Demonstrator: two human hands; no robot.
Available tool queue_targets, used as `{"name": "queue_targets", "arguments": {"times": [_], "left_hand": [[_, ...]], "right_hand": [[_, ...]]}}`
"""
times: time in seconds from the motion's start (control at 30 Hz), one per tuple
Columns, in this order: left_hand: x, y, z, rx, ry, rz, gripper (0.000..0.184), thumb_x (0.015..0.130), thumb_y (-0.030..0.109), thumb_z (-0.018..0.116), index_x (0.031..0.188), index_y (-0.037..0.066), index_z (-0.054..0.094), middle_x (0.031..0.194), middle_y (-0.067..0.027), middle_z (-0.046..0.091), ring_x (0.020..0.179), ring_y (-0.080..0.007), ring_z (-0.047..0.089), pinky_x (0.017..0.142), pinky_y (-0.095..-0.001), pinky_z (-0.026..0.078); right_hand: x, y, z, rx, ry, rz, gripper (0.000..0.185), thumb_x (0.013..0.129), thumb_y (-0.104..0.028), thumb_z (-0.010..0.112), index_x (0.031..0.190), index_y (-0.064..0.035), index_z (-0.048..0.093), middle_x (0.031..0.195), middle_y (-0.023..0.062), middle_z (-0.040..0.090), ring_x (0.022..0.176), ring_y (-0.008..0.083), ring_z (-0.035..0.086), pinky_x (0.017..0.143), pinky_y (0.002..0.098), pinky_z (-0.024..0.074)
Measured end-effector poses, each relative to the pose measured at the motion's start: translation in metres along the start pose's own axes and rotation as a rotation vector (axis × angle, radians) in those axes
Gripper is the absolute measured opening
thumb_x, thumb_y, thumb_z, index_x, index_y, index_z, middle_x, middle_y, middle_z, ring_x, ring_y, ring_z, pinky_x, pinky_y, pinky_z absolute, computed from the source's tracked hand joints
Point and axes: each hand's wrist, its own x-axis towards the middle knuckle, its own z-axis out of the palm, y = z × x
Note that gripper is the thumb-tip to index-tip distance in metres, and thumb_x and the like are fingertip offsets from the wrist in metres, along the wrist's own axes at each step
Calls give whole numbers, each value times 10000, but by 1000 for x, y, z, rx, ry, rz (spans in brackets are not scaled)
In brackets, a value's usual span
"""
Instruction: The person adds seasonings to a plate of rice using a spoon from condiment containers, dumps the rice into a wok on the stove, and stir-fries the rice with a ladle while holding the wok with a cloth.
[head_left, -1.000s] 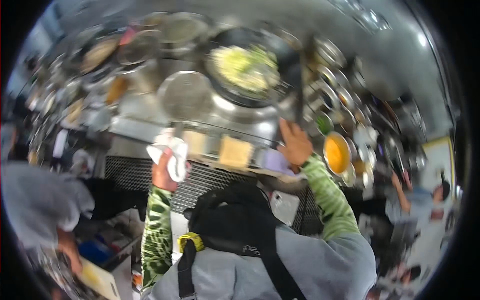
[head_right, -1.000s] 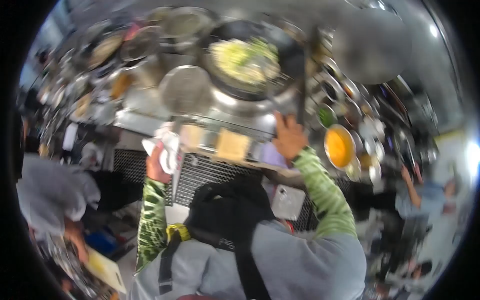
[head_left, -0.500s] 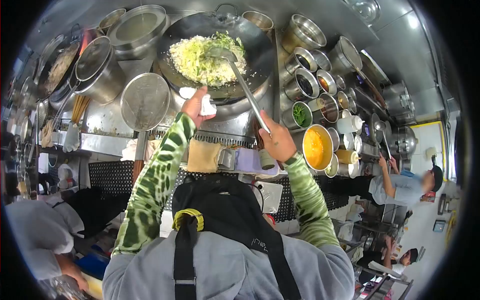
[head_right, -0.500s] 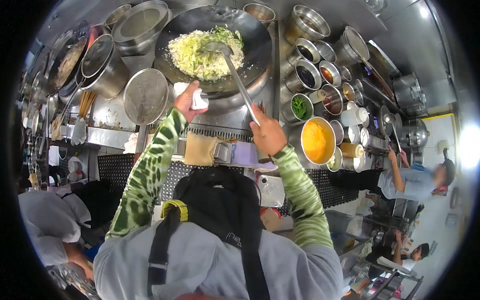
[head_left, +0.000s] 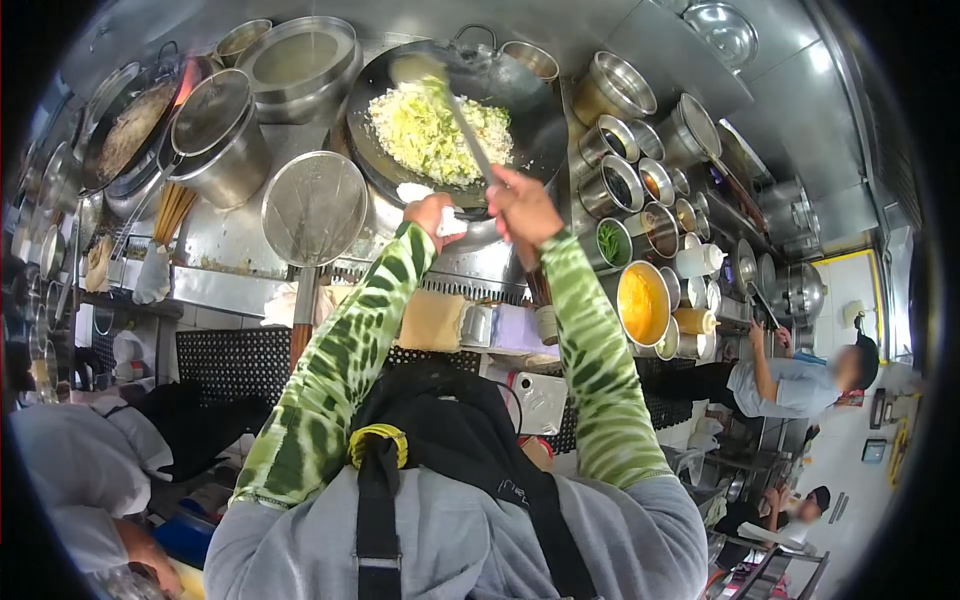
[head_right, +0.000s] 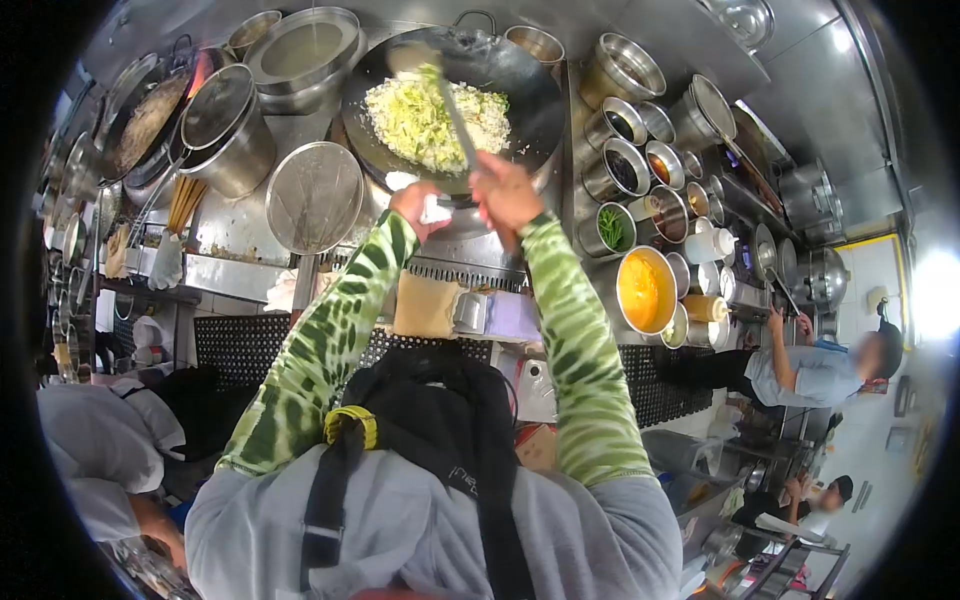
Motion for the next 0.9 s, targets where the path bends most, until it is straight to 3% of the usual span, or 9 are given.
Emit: {"name": "queue_targets", "arguments": {"times": [0.13,0.27,0.4,0.43,0.47,0.5,0.6,0.73,0.9], "left_hand": [[6,-1,-2,-8,11,12,158,788,142,588,926,72,559,855,-110,580,787,-267,594,662,-449,530],[-11,2,7,52,74,112,189,774,138,578,888,-12,595,823,-142,602,694,-284,615,527,-412,564],[-39,-11,14,-44,263,165,334,844,176,546,1089,-51,539,844,-190,628,712,-313,636,518,-376,567],[-63,0,6,168,136,10,406,873,163,524,1191,-85,472,1049,-237,596,825,-321,629,567,-369,582],[-109,14,17,90,57,-39,412,893,188,534,1244,1,426,1257,-190,455,1084,-331,527,864,-419,524],[-111,13,12,112,31,-44,375,892,173,526,1220,10,444,1194,-170,489,1026,-327,552,843,-438,528],[-97,16,20,90,108,-65,297,883,130,519,1161,33,482,1020,-127,544,867,-308,597,743,-466,541],[-33,-57,-29,123,-64,31,361,835,116,564,1158,-33,502,1046,-164,588,884,-309,600,792,-474,516],[-60,-92,-76,345,-43,324,378,777,13,557,1140,-90,542,1140,-221,593,1010,-296,599,851,-398,496]], "right_hand": [[-66,40,-6,-933,53,-622,539,903,-143,513,1412,-80,348,863,193,618,730,301,624,662,388,490],[-132,13,-43,-1262,51,-212,532,889,-167,538,1392,-84,383,988,237,604,861,392,575,770,431,470],[-189,-14,-29,-876,173,-522,469,878,-91,564,1330,-35,449,1091,235,602,898,382,593,759,384,472],[-228,-32,-37,-820,171,-313,469,875,-39,550,1334,-31,456,1172,192,603,800,254,640,700,319,487],[-261,-62,-49,-654,81,-44,505,869,-12,535,1361,-44,430,1016,116,631,644,148,568,589,265,458],[-295,-92,-60,-514,32,231,543,864,15,520,1389,-58,404,859,40,659,489,41,495,477,210,429],[-265,-102,-56,-721,-113,273,555,869,-30,541,1398,-129,407,583,16,526,468,51,484,462,239,419],[-150,-19,-42,-1034,-34,-545,518,848,-73,573,1348,-59,435,699,229,580,628,407,558,578,381,453],[-198,-46,-19,-781,59,-325,496,864,-54,573,1340,-25,440,800,198,616,687,330,596,609,340,460]]}}
